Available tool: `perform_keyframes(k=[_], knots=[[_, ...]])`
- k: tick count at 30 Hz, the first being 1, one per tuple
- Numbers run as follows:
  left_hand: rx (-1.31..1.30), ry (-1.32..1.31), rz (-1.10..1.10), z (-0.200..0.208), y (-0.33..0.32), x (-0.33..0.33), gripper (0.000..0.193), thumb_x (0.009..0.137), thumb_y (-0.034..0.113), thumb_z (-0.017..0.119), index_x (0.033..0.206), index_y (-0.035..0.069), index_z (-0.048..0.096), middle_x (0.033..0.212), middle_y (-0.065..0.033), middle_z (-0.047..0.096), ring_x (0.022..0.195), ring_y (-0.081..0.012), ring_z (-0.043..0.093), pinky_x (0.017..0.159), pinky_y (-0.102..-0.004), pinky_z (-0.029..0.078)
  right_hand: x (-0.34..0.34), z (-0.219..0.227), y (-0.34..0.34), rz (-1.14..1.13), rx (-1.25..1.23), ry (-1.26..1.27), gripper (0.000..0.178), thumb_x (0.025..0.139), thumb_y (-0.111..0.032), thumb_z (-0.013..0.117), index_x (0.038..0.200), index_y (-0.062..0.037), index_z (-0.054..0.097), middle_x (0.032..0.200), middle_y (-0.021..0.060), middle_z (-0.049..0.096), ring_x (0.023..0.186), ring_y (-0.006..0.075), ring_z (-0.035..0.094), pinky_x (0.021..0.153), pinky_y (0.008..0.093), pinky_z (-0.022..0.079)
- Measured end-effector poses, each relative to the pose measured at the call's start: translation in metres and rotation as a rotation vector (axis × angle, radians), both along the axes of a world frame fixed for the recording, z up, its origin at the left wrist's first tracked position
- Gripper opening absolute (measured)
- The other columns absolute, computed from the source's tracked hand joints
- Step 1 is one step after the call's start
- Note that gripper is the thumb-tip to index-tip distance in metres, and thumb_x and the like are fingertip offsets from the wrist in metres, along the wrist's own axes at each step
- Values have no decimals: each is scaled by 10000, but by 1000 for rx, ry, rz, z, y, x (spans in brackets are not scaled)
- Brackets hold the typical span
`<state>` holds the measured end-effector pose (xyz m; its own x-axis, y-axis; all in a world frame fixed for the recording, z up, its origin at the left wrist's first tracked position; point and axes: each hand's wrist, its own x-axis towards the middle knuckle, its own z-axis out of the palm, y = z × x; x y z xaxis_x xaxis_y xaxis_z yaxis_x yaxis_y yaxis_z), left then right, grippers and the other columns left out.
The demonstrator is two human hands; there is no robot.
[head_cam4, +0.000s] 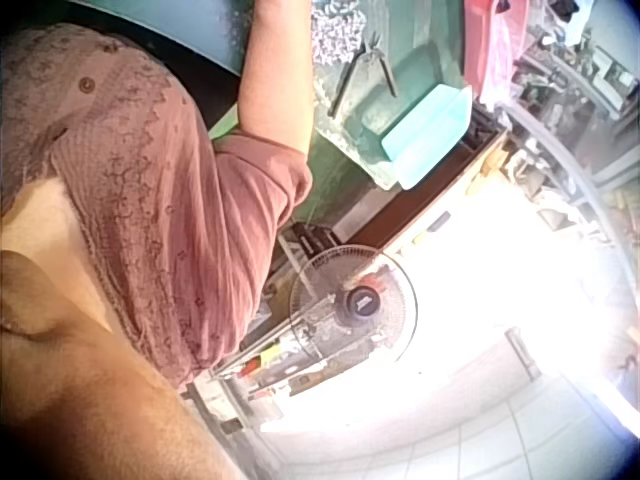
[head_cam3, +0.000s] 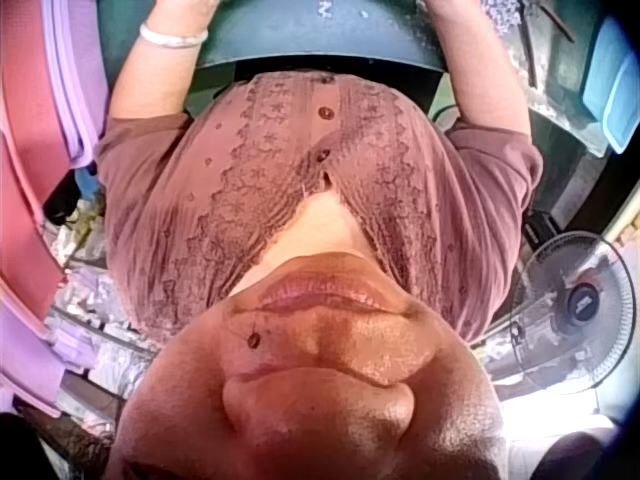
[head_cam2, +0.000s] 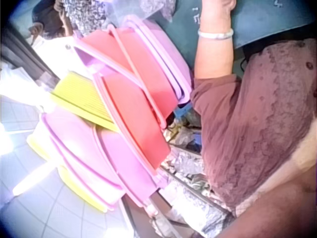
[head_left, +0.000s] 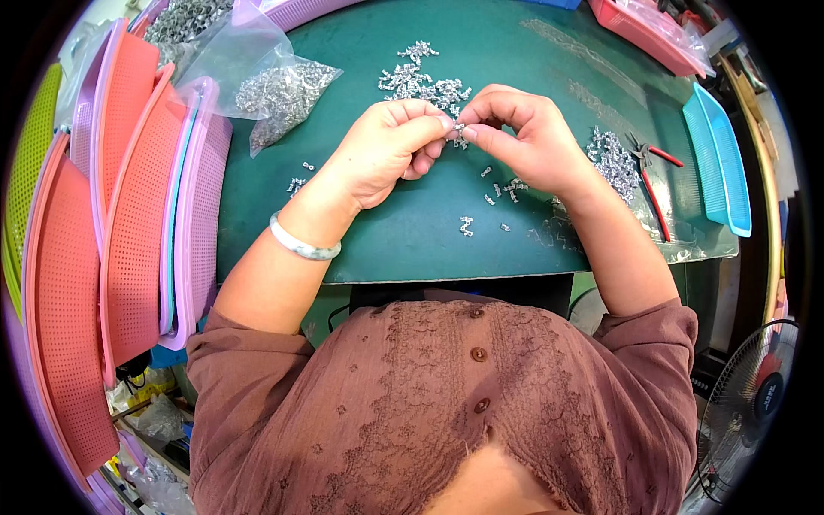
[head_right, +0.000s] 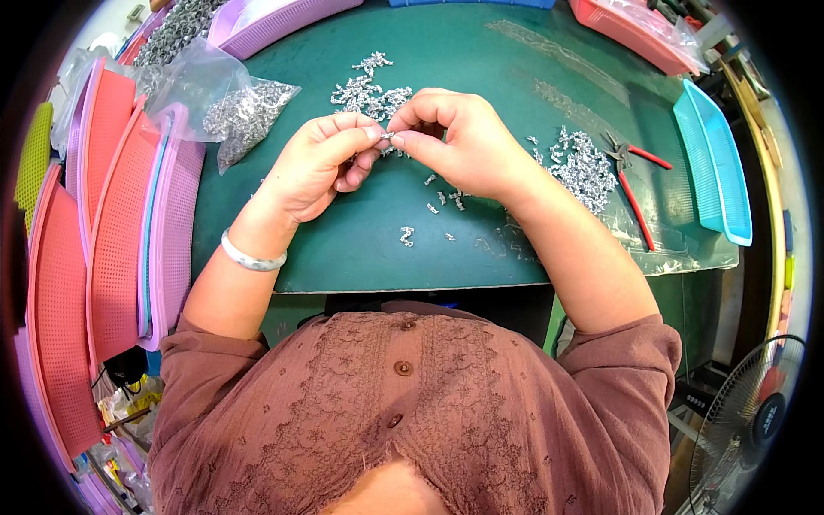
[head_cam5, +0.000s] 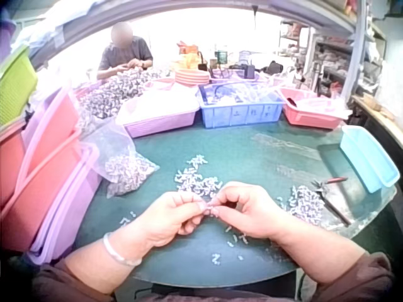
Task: The person sits at a green workbench and repeatedly picks up small silver metal pieces, joining them together by hand. They occasionally gather scattered pieces from the table surface and continue the assembly process throughout the video.
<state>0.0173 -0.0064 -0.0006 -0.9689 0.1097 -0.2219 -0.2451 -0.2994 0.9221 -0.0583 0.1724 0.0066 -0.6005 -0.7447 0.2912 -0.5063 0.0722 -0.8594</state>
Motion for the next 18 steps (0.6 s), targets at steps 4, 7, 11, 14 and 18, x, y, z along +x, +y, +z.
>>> perform_keyframes(k=[4, 7, 11, 14, 18], knots=[[-4, -7, 11, 1, 0, 0, 123, 854, 149, 563, 791, 50, 603, 616, 28, 522, 493, -32, 451, 415, -151, 308, -1, 0, 0, 8, -7, 10, 96, 783, -41, 588, 858, 13, 616, 796, 40, 590, 700, 91, 534, 626, 235, 447], [-13, -11, 13, 2, 0, 0, 114, 850, 145, 567, 794, 52, 601, 623, 28, 523, 499, -31, 452, 420, -152, 309, -2, -3, 0, -1, -20, 25, 102, 779, -33, 577, 863, 10, 617, 801, 43, 587, 692, 92, 530, 622, 233, 445], [-63, 4, 19, 3, 2, 0, 92, 847, 139, 564, 814, 59, 596, 632, 30, 525, 504, -28, 449, 429, -152, 313, -4, -3, 1, -77, 49, 88, 113, 767, -24, 568, 864, 2, 620, 784, 68, 589, 674, 109, 543, 613, 243, 449], [-60, 39, 10, 1, -1, 0, 77, 846, 131, 552, 836, 65, 591, 637, 24, 527, 520, -41, 461, 449, -159, 333, -9, -12, 3, -96, 106, 158, 103, 738, -43, 587, 830, -6, 616, 767, 104, 591, 654, 172, 570, 599, 278, 459], [59, -8, 29, -1, -4, -3, 102, 827, 56, 485, 885, 30, 564, 730, -32, 562, 605, -99, 532, 519, -196, 423, -8, -8, 3, -62, 289, 290, 97, 704, -102, 627, 745, -19, 599, 737, 121, 577, 692, 265, 567, 635, 348, 460]])
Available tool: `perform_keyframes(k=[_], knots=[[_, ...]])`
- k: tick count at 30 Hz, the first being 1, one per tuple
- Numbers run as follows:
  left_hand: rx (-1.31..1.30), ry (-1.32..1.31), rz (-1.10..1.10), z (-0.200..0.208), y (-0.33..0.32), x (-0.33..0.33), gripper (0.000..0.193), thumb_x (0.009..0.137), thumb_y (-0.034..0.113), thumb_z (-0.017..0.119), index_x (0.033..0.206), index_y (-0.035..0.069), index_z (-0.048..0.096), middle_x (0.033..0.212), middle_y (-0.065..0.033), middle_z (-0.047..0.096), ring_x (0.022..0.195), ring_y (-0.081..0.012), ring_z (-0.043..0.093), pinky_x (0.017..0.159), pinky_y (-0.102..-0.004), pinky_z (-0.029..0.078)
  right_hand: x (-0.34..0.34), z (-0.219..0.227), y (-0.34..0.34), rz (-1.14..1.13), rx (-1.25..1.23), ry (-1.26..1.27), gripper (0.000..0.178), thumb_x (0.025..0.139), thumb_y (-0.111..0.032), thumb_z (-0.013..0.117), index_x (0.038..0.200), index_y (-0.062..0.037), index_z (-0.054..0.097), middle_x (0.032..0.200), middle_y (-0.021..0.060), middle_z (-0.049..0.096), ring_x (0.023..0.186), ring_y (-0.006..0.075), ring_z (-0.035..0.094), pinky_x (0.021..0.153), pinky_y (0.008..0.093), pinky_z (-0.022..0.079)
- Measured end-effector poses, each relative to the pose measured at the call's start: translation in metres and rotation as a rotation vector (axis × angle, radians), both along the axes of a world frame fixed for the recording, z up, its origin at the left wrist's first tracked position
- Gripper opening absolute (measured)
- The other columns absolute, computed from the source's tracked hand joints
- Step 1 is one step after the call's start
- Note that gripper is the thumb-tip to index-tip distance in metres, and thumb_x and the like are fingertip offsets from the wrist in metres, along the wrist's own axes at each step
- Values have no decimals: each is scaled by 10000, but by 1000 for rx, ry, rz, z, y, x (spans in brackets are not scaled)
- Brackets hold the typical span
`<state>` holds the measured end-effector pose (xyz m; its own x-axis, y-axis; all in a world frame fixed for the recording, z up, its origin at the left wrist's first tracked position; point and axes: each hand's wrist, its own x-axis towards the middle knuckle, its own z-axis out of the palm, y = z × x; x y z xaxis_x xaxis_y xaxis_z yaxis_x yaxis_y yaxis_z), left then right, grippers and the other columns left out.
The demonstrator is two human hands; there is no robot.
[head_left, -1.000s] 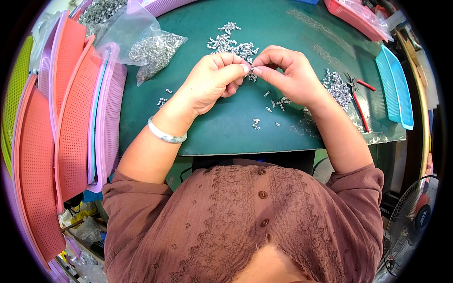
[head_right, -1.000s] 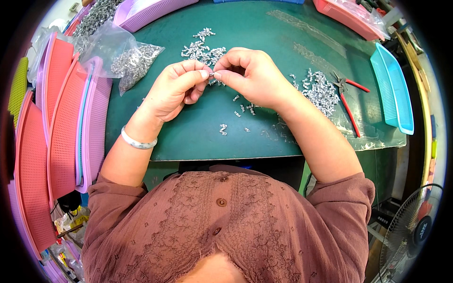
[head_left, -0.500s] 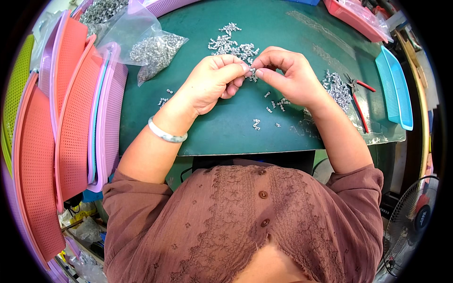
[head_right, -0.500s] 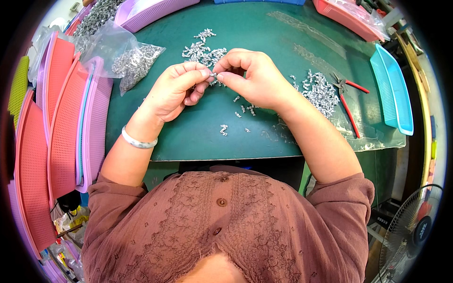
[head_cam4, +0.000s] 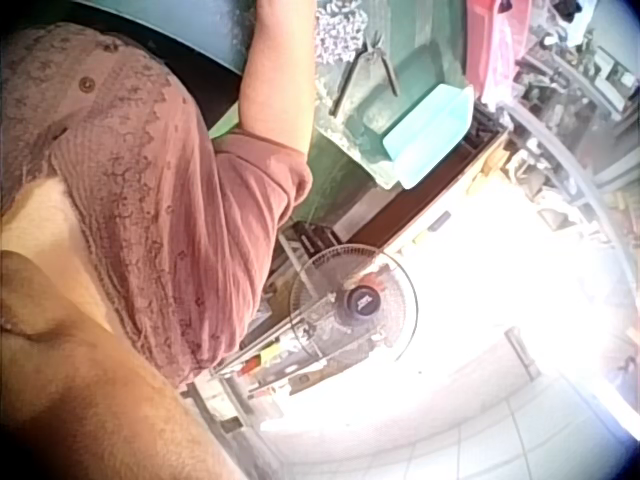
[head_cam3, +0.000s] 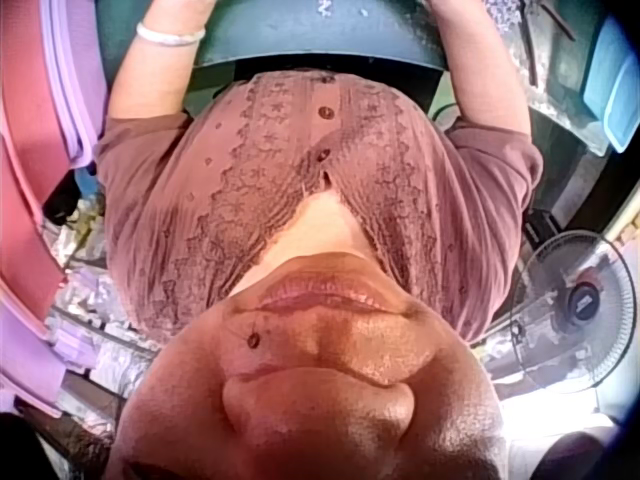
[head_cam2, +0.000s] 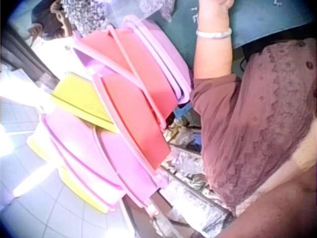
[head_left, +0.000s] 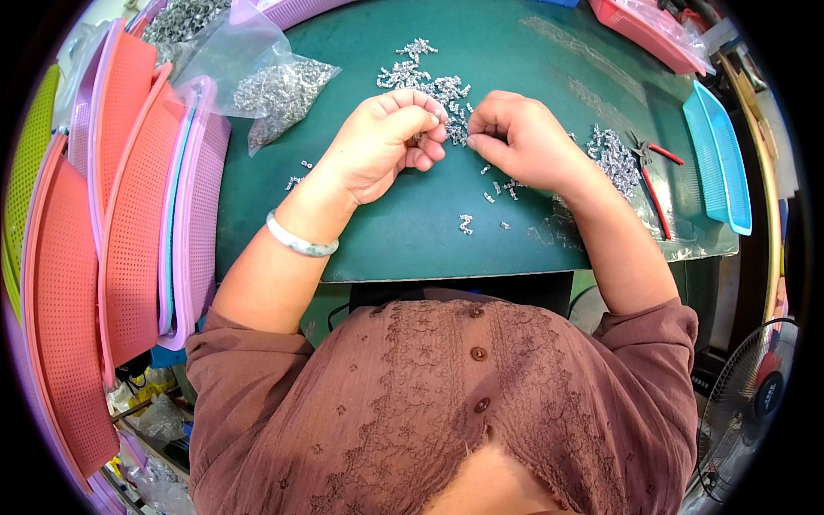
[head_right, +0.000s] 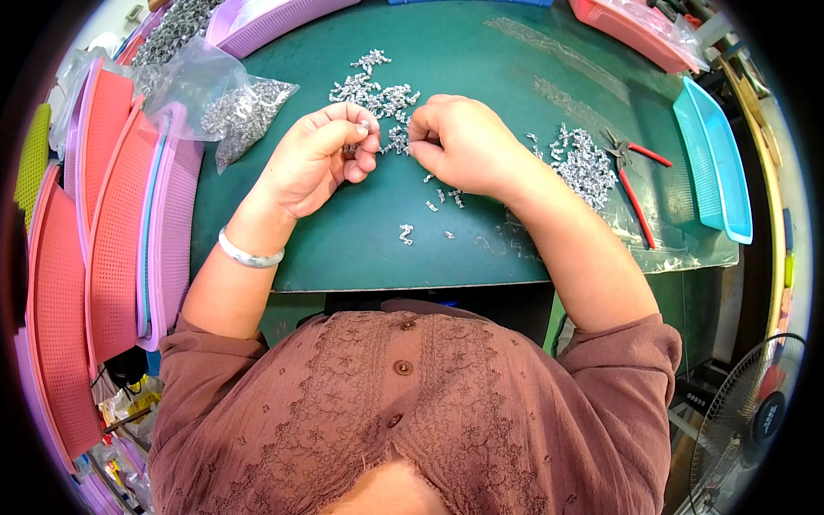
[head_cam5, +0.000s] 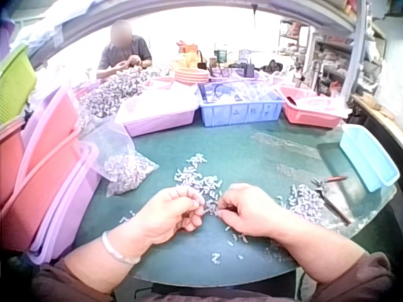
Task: The person sits at a green workbench and repeatedly picks up small silver metal pieces, joining them together by hand. They occasionally gather scattered pieces from the table surface and continue the assembly process throughout the video.
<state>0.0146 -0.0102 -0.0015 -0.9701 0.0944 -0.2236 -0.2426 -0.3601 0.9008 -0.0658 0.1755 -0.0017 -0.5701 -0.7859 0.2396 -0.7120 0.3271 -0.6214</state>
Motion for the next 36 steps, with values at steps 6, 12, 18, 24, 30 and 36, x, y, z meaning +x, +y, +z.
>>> perform_keyframes(k=[6, 12, 18, 24, 30, 36], knots=[[124, 5, 5, -3, -4, -2, 187, 791, -16, 419, 935, -9, 539, 850, -91, 583, 716, -156, 586, 625, -242, 498, 6, -3, -5, -19, 69, 169, 99, 699, -124, 627, 694, -35, 586, 723, 108, 558, 772, 292, 549, 685, 387, 448], [54, -23, -3, -3, -5, -3, 174, 791, -21, 446, 924, -2, 556, 836, -76, 586, 702, -140, 582, 618, -232, 491, 5, -6, -6, -26, 67, 189, 79, 702, -109, 611, 711, -34, 588, 734, 108, 557, 782, 298, 550, 690, 389, 449], [12, -32, 11, -4, -4, -3, 143, 805, -6, 465, 903, 8, 568, 796, -56, 587, 663, -119, 574, 589, -215, 475, 8, -7, -8, -53, 31, 211, 58, 708, -92, 596, 711, -35, 587, 746, 105, 556, 784, 298, 546, 693, 389, 448], [-32, -38, 23, -4, -3, -2, 115, 825, 23, 482, 895, 15, 574, 787, -49, 587, 653, -110, 568, 578, -206, 461, 6, -10, -11, -45, 43, 217, 79, 722, -121, 612, 721, -43, 600, 760, 96, 558, 790, 289, 546, 701, 382, 450], [-45, -33, 19, -3, -2, -2, 104, 836, 40, 491, 894, 22, 576, 779, -44, 588, 647, -105, 561, 575, -202, 451, 8, -12, -13, -76, -13, 267, 59, 712, -101, 592, 708, -43, 601, 738, 96, 552, 768, 289, 540, 682, 385, 444], [-61, -27, 21, -3, -1, -1, 96, 837, 48, 502, 892, 24, 576, 775, -42, 589, 646, -105, 560, 567, -202, 446, 6, -15, -15, -48, -31, 284, 44, 705, -83, 579, 699, -43, 596, 723, 93, 548, 743, 287, 537, 669, 383, 443]])
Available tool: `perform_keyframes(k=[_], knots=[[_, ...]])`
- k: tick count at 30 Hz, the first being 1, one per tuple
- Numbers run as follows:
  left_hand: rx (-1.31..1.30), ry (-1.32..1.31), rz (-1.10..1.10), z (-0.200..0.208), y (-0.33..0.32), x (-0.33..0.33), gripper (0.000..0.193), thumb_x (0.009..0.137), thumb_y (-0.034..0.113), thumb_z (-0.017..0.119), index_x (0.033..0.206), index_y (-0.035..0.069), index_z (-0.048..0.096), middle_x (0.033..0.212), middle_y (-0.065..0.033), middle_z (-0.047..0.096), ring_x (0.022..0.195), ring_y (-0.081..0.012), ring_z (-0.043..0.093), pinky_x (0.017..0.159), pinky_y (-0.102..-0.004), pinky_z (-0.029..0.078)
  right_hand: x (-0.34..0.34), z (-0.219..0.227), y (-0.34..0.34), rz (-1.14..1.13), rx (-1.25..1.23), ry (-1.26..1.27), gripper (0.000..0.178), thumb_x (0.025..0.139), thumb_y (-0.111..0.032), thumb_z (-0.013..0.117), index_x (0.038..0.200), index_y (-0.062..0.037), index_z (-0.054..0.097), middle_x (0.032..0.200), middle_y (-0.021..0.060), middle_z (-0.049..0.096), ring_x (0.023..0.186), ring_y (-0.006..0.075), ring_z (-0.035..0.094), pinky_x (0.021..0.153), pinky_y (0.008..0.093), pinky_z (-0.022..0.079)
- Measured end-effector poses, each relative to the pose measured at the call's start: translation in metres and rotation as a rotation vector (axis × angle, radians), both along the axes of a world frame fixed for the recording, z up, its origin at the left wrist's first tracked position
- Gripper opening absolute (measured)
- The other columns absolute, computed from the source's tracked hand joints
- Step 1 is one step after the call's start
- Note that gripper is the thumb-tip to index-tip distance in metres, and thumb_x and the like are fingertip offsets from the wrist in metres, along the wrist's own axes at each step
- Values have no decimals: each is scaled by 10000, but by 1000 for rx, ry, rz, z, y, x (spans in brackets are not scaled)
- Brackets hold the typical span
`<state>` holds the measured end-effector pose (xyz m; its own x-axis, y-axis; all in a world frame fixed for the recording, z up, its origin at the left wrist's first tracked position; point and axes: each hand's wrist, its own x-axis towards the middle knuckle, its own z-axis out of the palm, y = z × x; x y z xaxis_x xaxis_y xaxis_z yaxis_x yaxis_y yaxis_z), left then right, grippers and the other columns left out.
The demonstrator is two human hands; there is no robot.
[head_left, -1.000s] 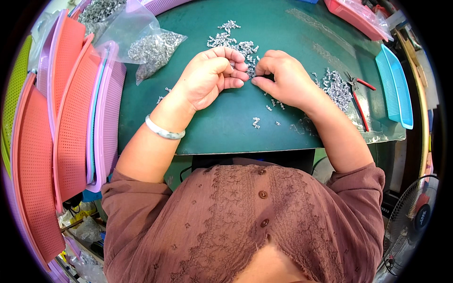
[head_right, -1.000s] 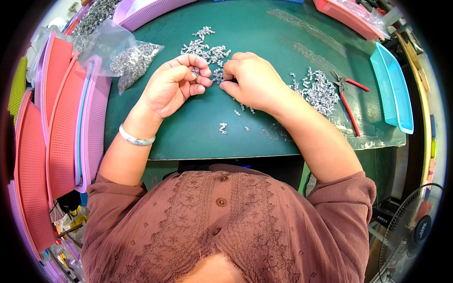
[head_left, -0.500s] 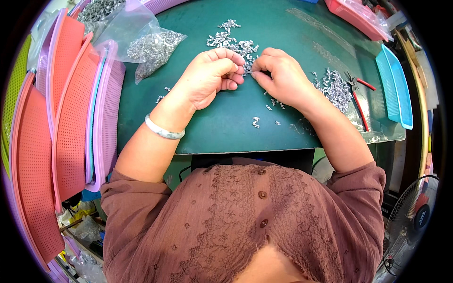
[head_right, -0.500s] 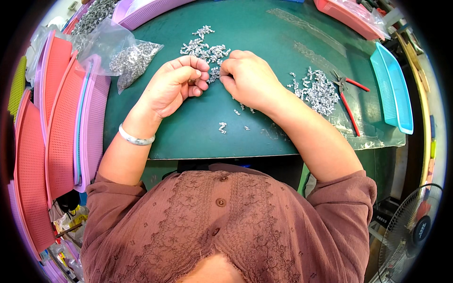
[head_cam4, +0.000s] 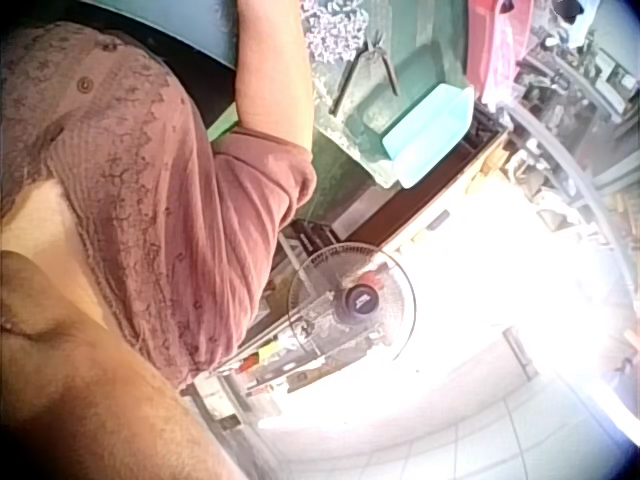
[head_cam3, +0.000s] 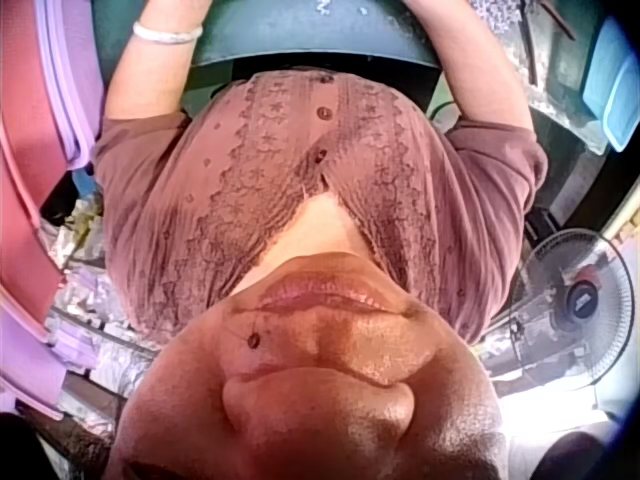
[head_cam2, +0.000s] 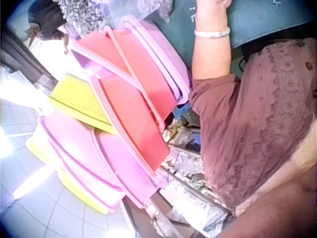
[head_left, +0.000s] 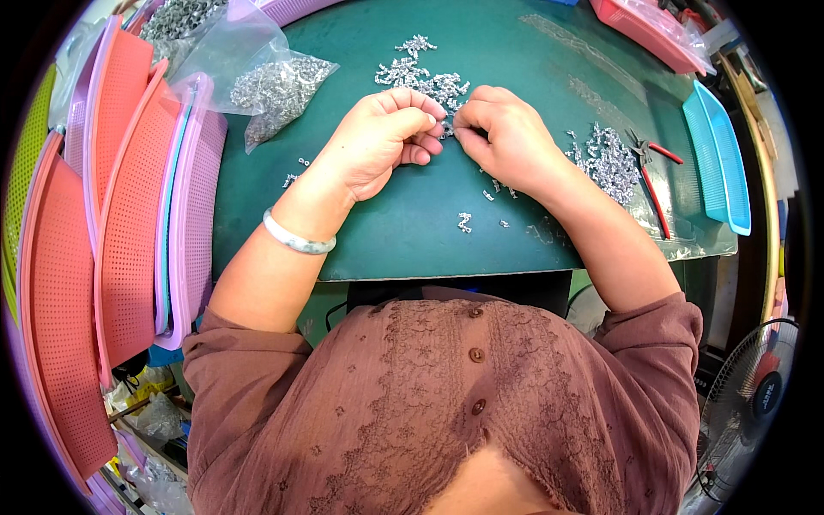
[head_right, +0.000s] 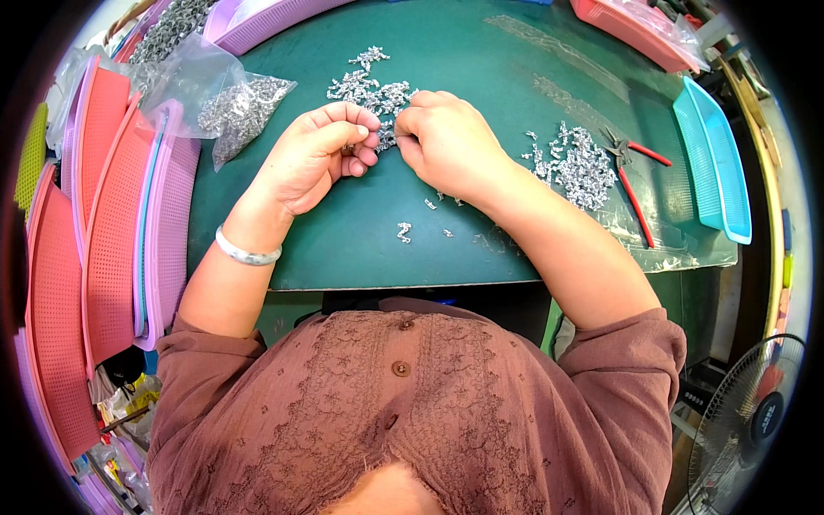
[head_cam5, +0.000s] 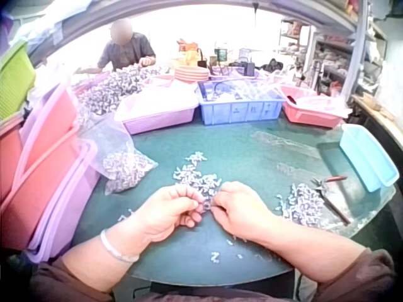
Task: The person sits at a green workbench and repeatedly picks up small silver metal pieces, joining them together by hand. They occasionally gather scattered pieces from the table surface and continue the assembly process throughout the video.
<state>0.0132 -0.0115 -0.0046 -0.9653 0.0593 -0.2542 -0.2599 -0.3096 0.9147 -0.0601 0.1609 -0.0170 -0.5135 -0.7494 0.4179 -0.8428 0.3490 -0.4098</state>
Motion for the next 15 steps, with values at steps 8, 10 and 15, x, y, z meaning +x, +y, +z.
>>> perform_keyframes(k=[8, 10, 15], knots=[[-105, 27, 1, 1, 2, 1, 88, 844, 107, 541, 883, 38, 581, 734, -14, 583, 592, -73, 543, 516, -182, 426, 0, 8, 4, 1, -108, -120, 44, 697, -83, 575, 698, -39, 576, 741, 93, 562, 754, 285, 544, 668, 378, 441], [-228, 31, -16, 2, 6, 1, 101, 848, 136, 556, 876, 44, 585, 709, -3, 578, 556, -58, 527, 481, -167, 406, 2, 12, 4, 2, -107, -106, 51, 697, -88, 579, 709, -38, 577, 750, 93, 567, 763, 285, 548, 675, 377, 443], [-289, 27, -40, 3, 11, 3, 123, 856, 167, 572, 854, 47, 597, 676, 12, 570, 514, -42, 504, 438, -148, 376, 5, 19, 5, 60, -173, -104, 57, 708, -81, 587, 732, -29, 582, 757, 90, 568, 739, 264, 554, 656, 350, 450]])
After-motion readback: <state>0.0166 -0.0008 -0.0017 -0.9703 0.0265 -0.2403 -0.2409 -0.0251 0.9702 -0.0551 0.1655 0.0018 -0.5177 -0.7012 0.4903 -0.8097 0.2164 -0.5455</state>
